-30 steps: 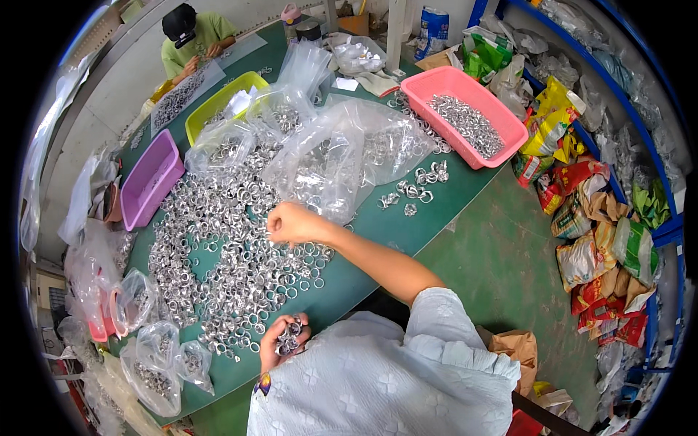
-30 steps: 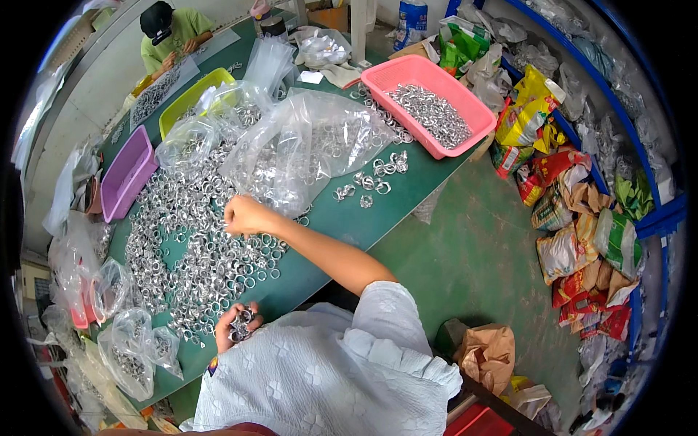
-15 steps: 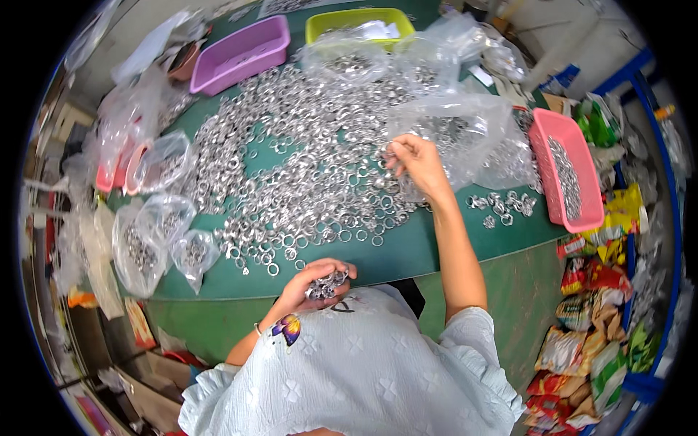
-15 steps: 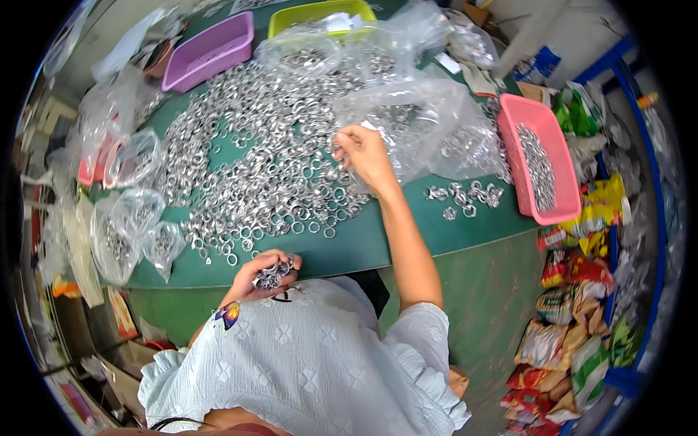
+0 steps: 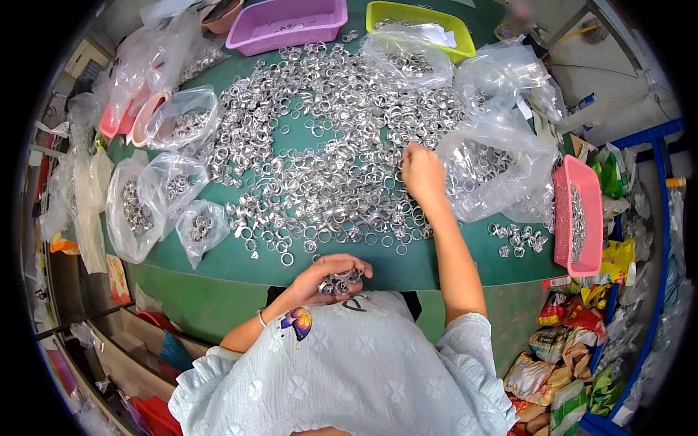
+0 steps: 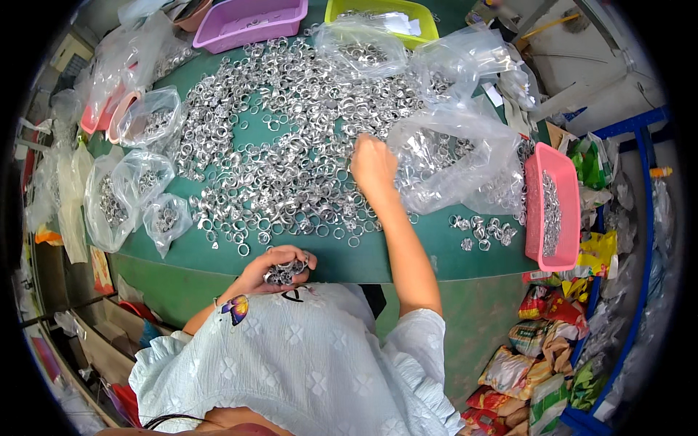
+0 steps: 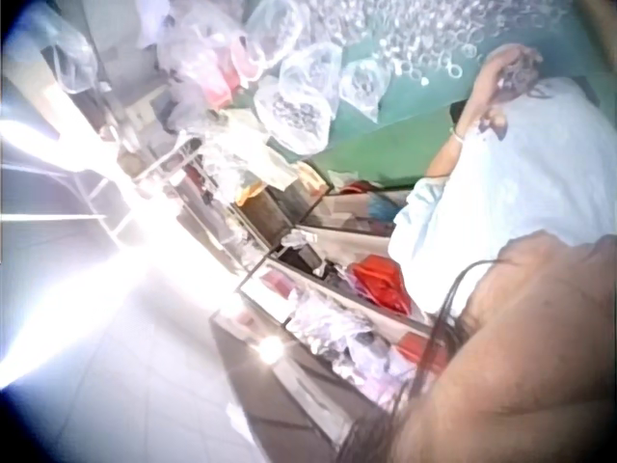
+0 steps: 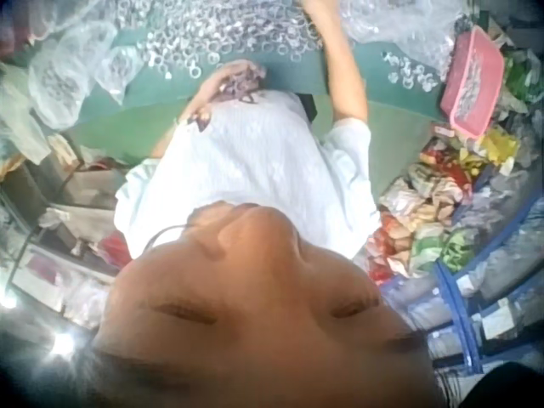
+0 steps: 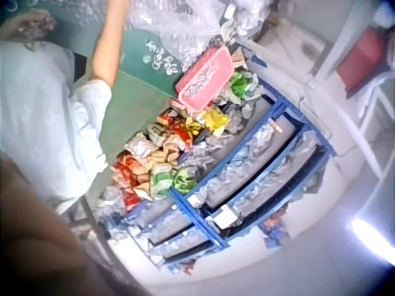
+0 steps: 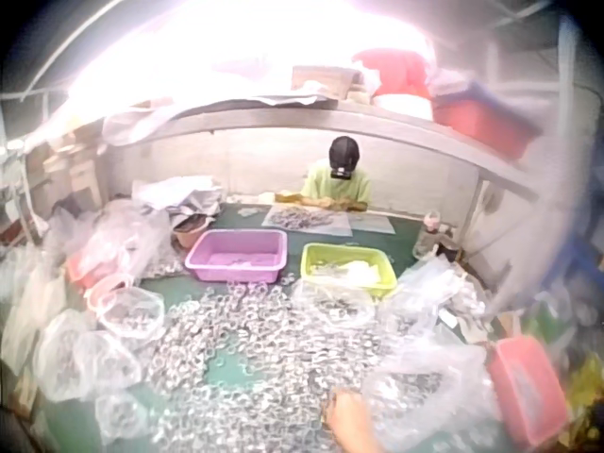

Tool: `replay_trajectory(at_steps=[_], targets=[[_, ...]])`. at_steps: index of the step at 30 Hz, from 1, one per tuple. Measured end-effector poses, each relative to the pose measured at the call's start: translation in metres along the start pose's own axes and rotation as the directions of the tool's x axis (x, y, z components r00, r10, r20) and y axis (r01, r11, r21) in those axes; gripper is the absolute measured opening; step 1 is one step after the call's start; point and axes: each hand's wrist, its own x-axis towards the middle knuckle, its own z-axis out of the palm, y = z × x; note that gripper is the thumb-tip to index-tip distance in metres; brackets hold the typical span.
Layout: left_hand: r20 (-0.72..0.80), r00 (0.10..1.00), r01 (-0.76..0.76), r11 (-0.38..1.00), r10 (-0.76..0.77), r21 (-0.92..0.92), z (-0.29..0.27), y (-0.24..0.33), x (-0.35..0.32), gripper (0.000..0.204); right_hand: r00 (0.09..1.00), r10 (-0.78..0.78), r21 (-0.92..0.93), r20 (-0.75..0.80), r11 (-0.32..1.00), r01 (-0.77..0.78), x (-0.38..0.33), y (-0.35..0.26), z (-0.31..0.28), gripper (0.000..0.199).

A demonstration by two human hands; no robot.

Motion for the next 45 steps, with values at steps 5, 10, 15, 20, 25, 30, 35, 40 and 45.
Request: replay_trajectory(at_steps=[5,10,15,20,25,30,35,40,45], targets=[[-0.013,1.0,0.007,0.997,-0.008,-0.071,-0.01,0.002,-0.003,0.02,0.97,0.095,0.309,0.225,0.937,-0.164,0.003,0.003,-0.016,0.012],[-0.012,1.0,0.007,0.999,-0.008,-0.043,-0.011,0.006,-0.004,0.021,0.999,-0.011,-0.134,0.045,0.991,0.017,0.004,-0.016,-0.003,0.022],[-0.013,1.0,0.008,0.997,-0.009,-0.081,-0.016,0.008,-0.009,0.021,0.986,-0.131,-0.183,0.102,0.972,0.148,0.007,-0.012,-0.004,0.018],[-0.026,1.0,0.011,0.998,-0.013,-0.066,-0.018,0.009,-0.01,0.02,0.983,-0.022,0.322,0.182,0.946,-0.039,0.008,0.0,-0.026,0.014],[-0.067,0.995,-0.067,0.998,0.067,0.004,-0.011,0.013,-0.007,0.026,0.873,0.073,0.8,0.483,0.369,-0.473,-0.016,-0.018,-0.039,0.012],[-0.278,0.914,-0.251,0.951,0.294,0.181,0.01,0.033,0.015,0.028,0.866,0.044,0.82,0.498,0.302,-0.487,-0.042,-0.04,-0.036,0.014],[-0.284,0.89,-0.247,0.901,0.357,0.358,0.015,0.048,0.037,0.031,0.876,0.013,0.827,0.482,0.324,-0.46,-0.058,-0.058,-0.037,0.016],[-0.269,0.896,-0.132,0.792,0.352,0.596,0.015,0.053,0.045,0.026,0.906,-0.093,0.802,0.413,0.509,-0.313,-0.065,-0.061,-0.043,0.027],[-0.253,0.886,-0.141,0.746,0.389,0.651,0.011,0.056,0.044,0.023,0.968,-0.13,0.633,0.214,0.774,-0.036,-0.065,-0.069,-0.056,0.014]])
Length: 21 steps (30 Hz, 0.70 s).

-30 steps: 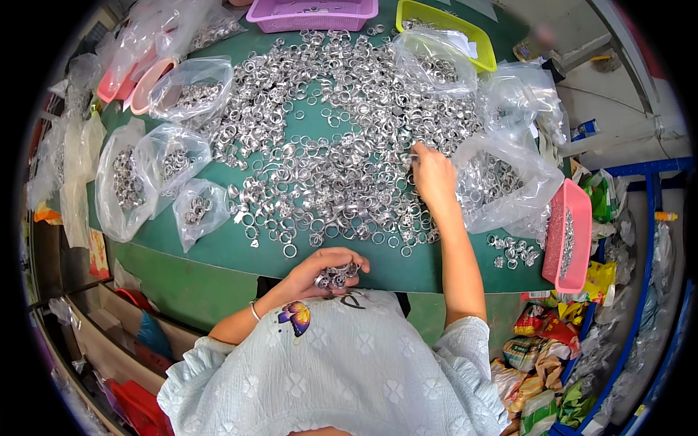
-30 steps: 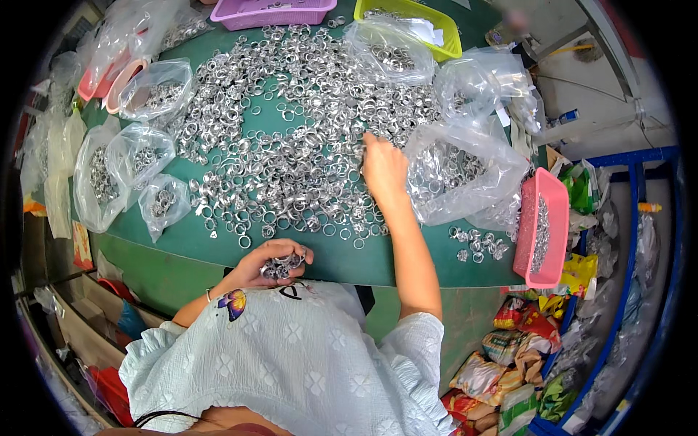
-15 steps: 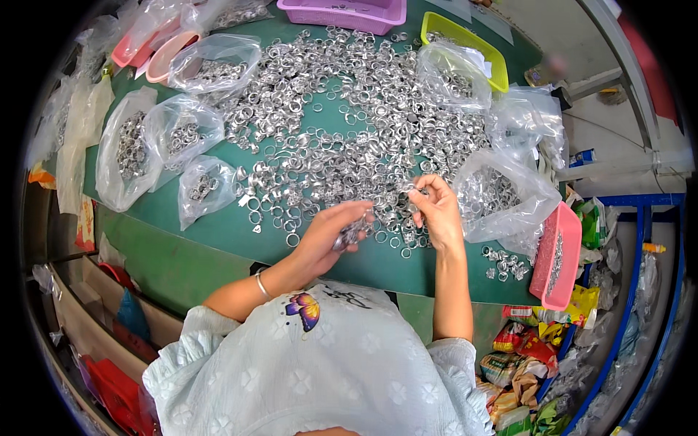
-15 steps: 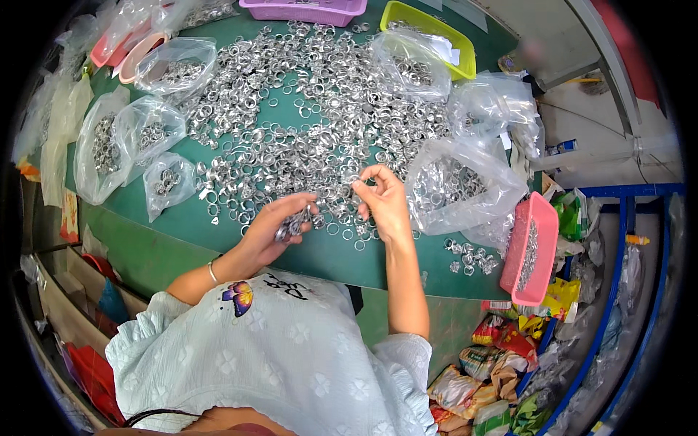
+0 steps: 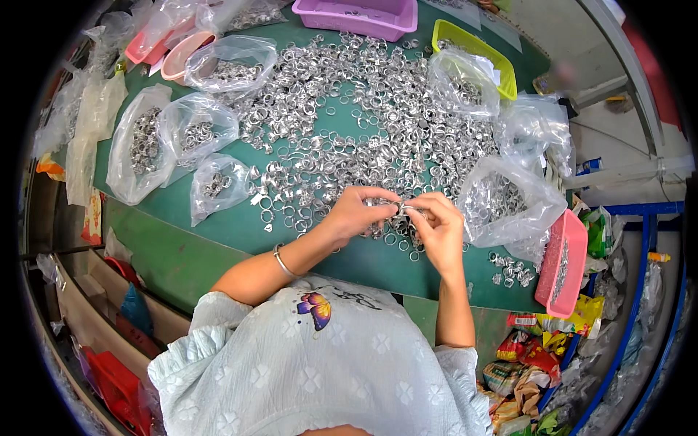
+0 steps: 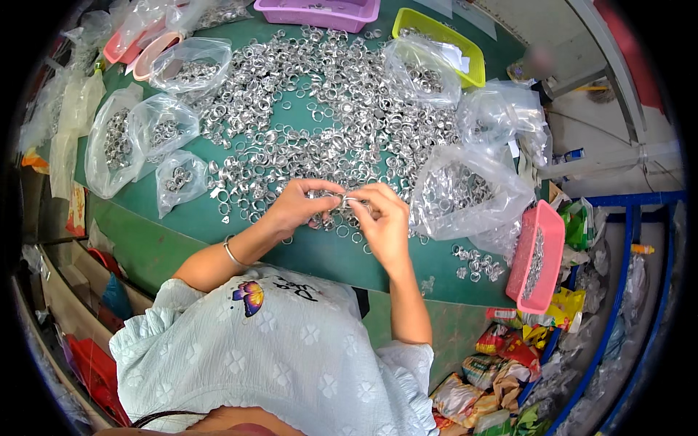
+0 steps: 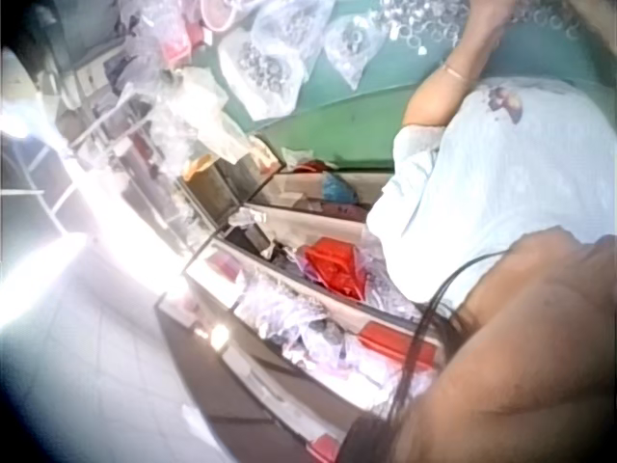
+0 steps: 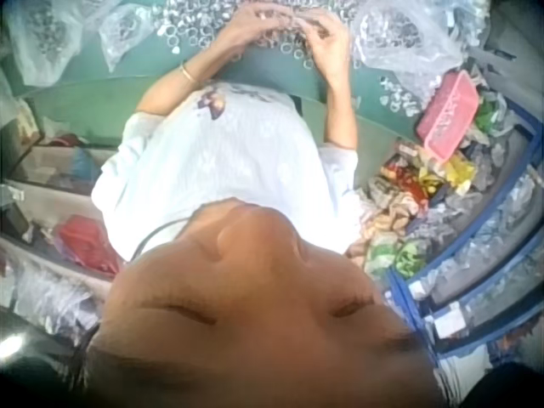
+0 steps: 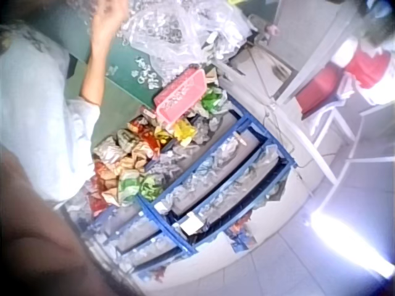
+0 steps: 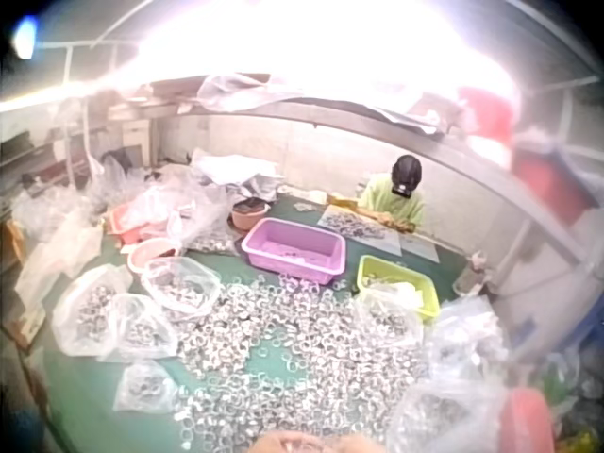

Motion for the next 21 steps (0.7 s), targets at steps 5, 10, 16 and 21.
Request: replay_trajectory(at_steps=[5,10,16,21], targets=[[0.028,0.997,0.072,0.982,-0.068,-0.172,0.0,0.008,-0.002,0.023,0.948,-0.272,0.085,-0.166,0.954,0.289,0.001,0.015,0.012,0.012],[0.143,0.989,0.069,0.974,-0.038,-0.214,-0.008,0.011,-0.004,0.028,0.978,0.164,0.577,-0.127,0.814,-0.062,-0.005,0.018,0.024,0.01],[-0.269,0.886,-0.349,0.925,0.378,0.148,-0.003,0.005,-0.009,0.026,0.906,-0.165,0.206,-0.39,0.943,0.26,-0.003,0.03,0.033,0.009],[-0.037,0.92,-0.365,0.886,0.39,0.286,0.004,0.002,-0.013,0.034,0.962,0.167,0.679,-0.216,0.733,0.025,-0.003,0.028,0.028,0.01]])
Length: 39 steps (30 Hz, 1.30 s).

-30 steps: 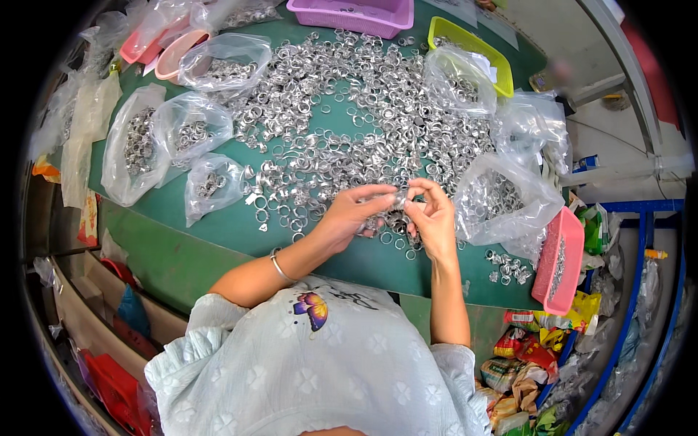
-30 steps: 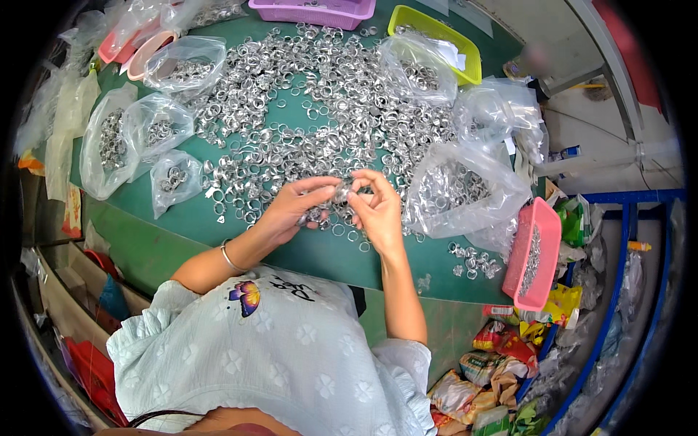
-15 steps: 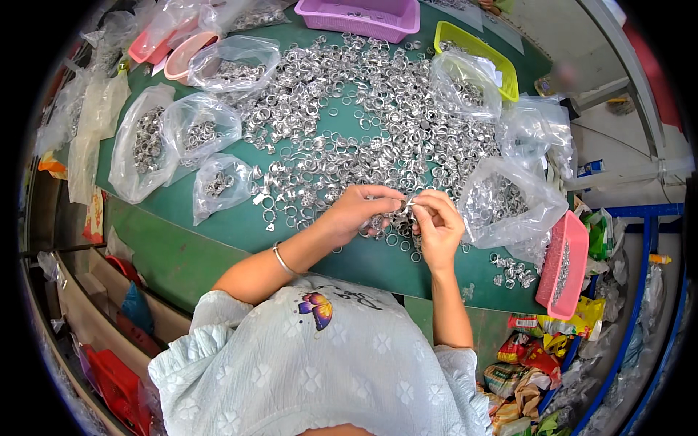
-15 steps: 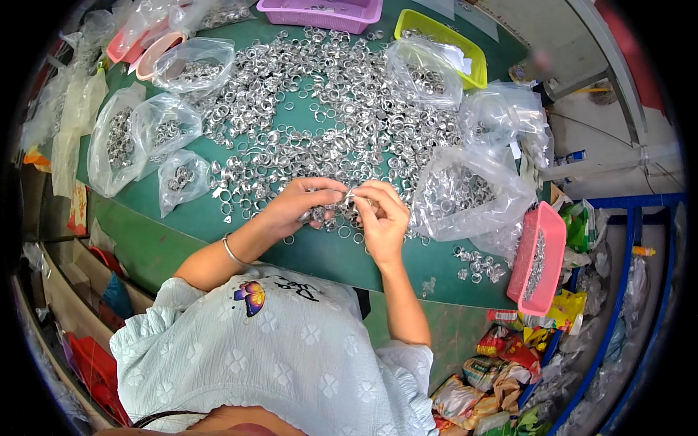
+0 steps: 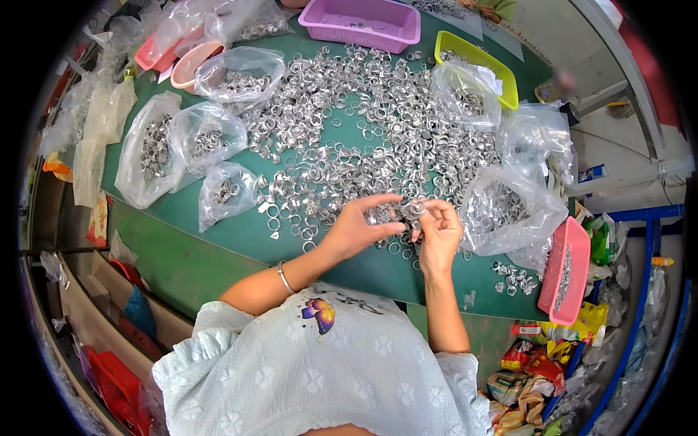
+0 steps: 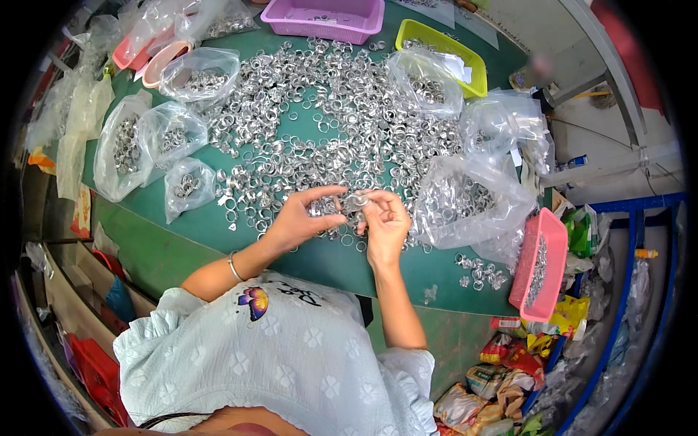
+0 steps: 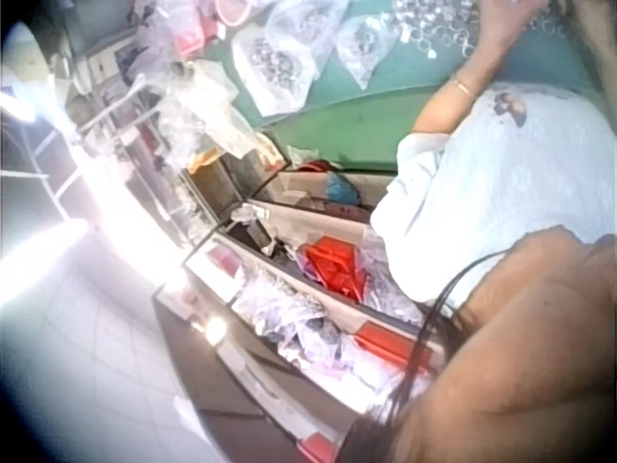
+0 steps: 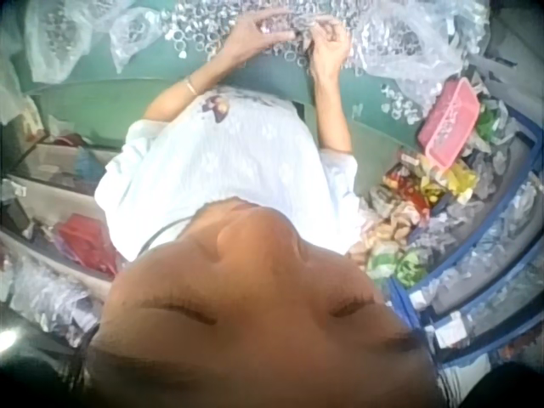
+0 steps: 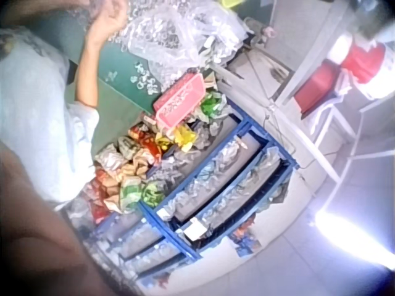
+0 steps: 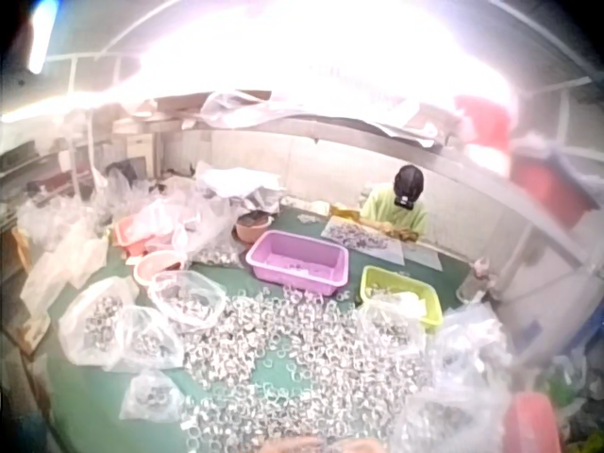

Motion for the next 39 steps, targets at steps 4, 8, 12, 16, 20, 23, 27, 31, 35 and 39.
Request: replay_trajectory(at_steps=[4,8,12,16,20,23,27,31,35,39], targets=[[-0.152,0.954,-0.223,0.951,0.258,0.214,0.013,-0.006,-0.003,0.035,0.992,0.121,0.005,0.026,0.993,-0.121,-0.005,0.0,0.005,0.013],[-0.142,0.92,-0.28,0.866,0.365,0.416,0.012,-0.004,-0.003,0.032,0.968,0.242,0.094,0.069,0.964,-0.247,-0.006,0.001,0.0,0.012],[-0.035,0.94,-0.304,0.878,0.34,0.371,0.004,-0.003,0.003,0.03,0.775,0.506,0.413,0.379,0.657,-0.631,0.002,0.015,-0.023,0.01],[0.041,0.945,-0.312,0.861,0.324,0.402,-0.003,-0.002,0.005,0.028,0.7,0.572,0.461,0.428,0.528,-0.713,0.002,0.012,-0.023,0.012],[0.043,0.953,-0.291,0.875,0.298,0.387,-0.004,-0.005,0.006,0.027,0.768,0.527,0.351,0.365,0.686,-0.638,0.003,0.013,-0.022,0.011],[0.02,0.952,-0.283,0.854,0.305,0.437,-0.002,-0.002,0.004,0.027,0.836,0.496,0.33,0.236,0.768,-0.549,-0.003,0.006,-0.012,0.009],[0.011,0.923,-0.355,0.842,0.384,0.406,-0.002,-0.005,0.007,0.026,0.815,0.5,0.424,0.293,0.696,-0.579,-0.003,0.005,-0.011,0.004],[0.124,0.977,0.157,0.98,-0.172,0.12,-0.015,0.011,0.012,0.03,0.902,0.392,0.185,0.179,0.887,-0.423,-0.005,-0.004,0.001,0.005],[0.05,0.958,-0.284,0.9,0.284,0.33,-0.01,-0.003,0.007,0.028,0.962,0.239,-0.037,0.133,0.971,-0.236,-0.007,-0.007,0.008,0.011],[0.085,0.943,-0.316,0.791,0.321,0.525,-0.011,0.008,0.001,0.026,0.993,0.058,-0.417,0.107,0.909,-0.008,-0.006,-0.006,0.0,0.008]])
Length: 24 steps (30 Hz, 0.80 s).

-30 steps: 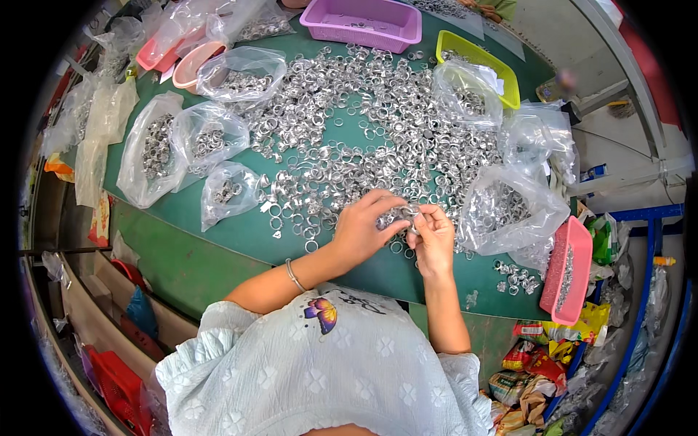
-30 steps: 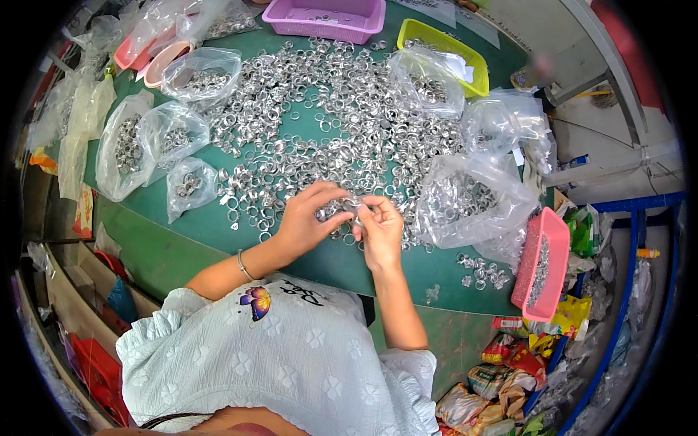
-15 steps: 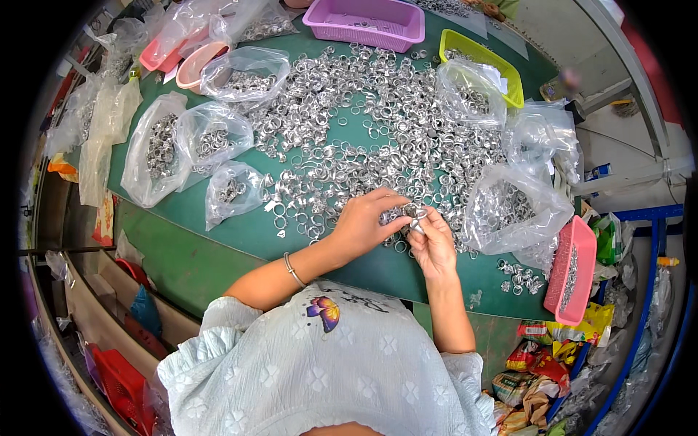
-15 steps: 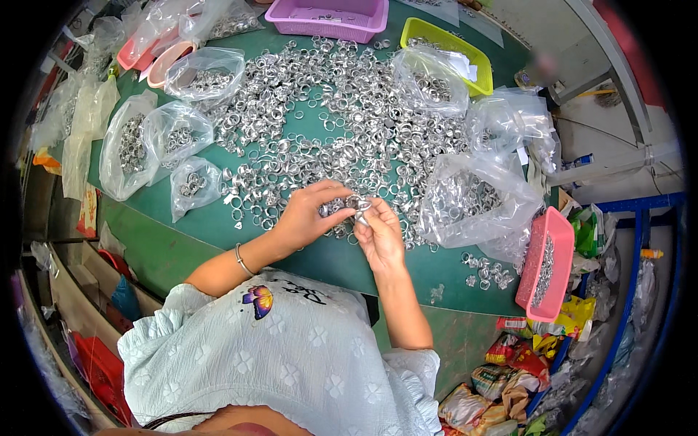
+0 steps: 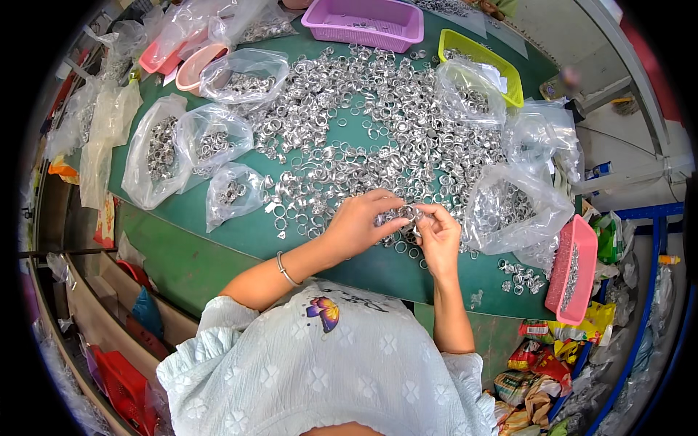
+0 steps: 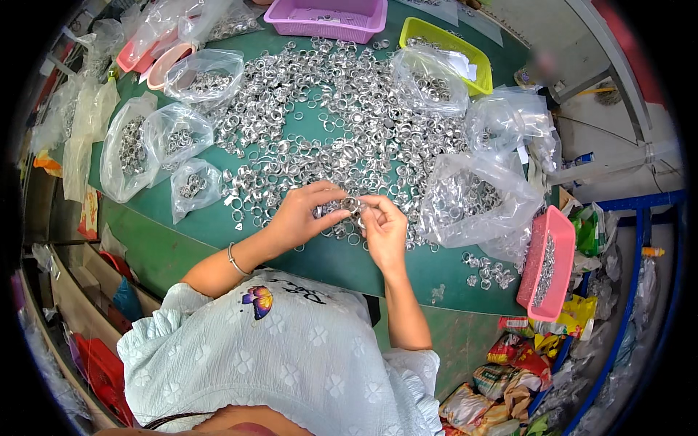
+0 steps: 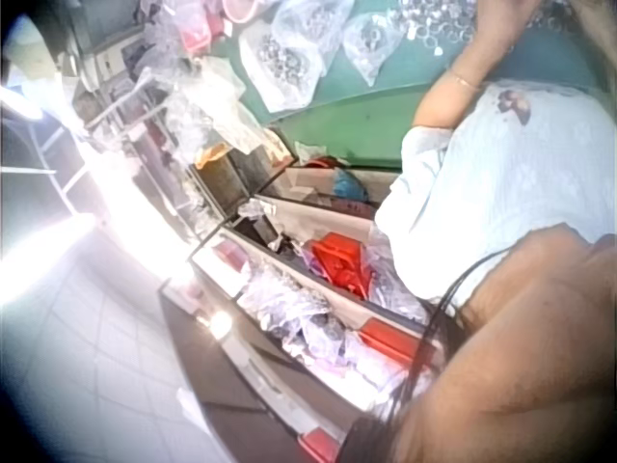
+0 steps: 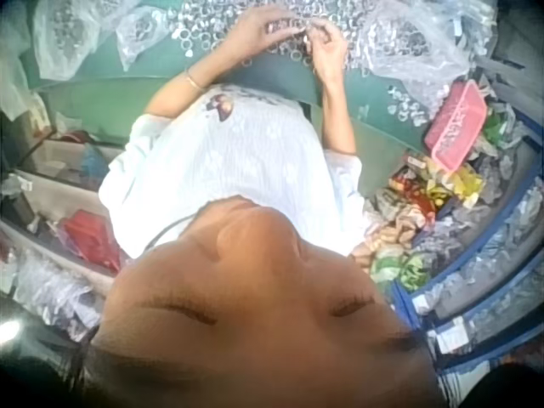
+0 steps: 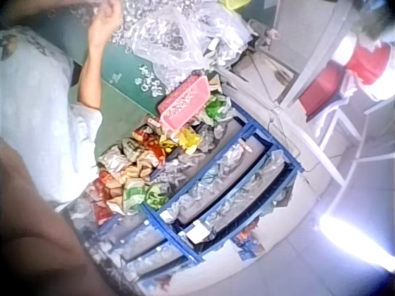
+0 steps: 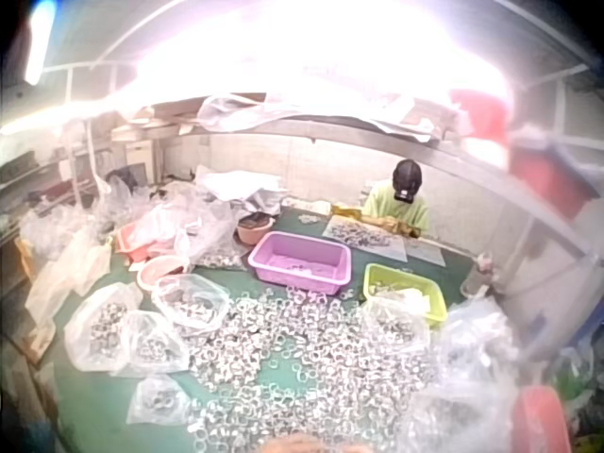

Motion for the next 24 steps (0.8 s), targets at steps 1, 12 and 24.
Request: replay_trajectory(at_steps=[1,12,24], targets=[[0.035,0.999,0.038,0.997,-0.04,0.067,-0.003,0.004,-0.001,0.026,0.998,-0.059,-0.115,-0.012,0.992,0.057,0.001,0.001,0.0,0.007],[0.383,0.895,0.309,0.938,-0.229,-0.161,-0.014,-0.004,0.015,0.025,0.989,0.071,-0.223,0.128,0.974,-0.041,-0.004,-0.021,-0.009,0.005],[0.401,0.89,0.38,0.838,-0.216,-0.392,0.039,0.016,0.006,0.02,0.881,-0.079,-0.599,-0.466,0.761,-0.249,-0.078,0.012,-0.152,0.011]])
